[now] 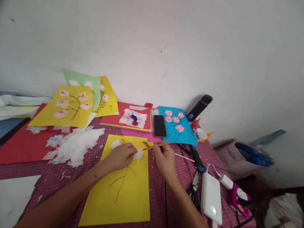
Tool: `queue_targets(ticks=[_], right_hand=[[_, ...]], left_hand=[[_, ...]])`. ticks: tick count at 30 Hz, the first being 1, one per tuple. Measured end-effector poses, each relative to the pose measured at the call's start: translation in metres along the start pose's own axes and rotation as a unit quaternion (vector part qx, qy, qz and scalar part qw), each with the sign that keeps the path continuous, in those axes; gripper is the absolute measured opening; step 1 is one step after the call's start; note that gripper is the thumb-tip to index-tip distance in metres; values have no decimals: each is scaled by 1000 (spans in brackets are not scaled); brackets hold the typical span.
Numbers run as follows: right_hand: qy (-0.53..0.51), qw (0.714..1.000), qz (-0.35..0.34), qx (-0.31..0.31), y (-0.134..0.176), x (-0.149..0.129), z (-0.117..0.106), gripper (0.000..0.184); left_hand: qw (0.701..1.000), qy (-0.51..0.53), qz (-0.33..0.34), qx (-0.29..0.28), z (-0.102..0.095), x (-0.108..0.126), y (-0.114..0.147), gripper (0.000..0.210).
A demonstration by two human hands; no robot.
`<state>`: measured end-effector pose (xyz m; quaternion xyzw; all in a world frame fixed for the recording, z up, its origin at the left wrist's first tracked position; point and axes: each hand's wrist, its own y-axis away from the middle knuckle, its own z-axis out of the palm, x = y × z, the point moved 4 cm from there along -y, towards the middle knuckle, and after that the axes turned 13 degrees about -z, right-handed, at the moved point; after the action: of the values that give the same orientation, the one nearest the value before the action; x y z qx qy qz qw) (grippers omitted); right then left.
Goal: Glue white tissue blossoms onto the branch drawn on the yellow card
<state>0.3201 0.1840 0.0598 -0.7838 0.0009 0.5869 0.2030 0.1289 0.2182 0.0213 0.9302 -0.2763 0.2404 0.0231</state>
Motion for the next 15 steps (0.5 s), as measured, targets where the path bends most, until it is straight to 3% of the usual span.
queue_targets(ticks=[5, 9, 12, 15], right_hand=[[-55, 996, -32, 64, 33, -20, -19, 19], [46, 987, -105, 111, 90, -28, -46, 18], [112, 980, -151, 68, 128, -28, -60, 18], [172, 964, -200, 17, 147, -29, -70, 20]], left_hand=[[999, 45, -16, 21, 0, -6, -2, 25], [992, 87, -64, 64, -9, -9, -5, 19], [978, 135, -115, 110, -22, -12, -5, 12], [962, 204, -140, 115, -33, -13, 1, 10]])
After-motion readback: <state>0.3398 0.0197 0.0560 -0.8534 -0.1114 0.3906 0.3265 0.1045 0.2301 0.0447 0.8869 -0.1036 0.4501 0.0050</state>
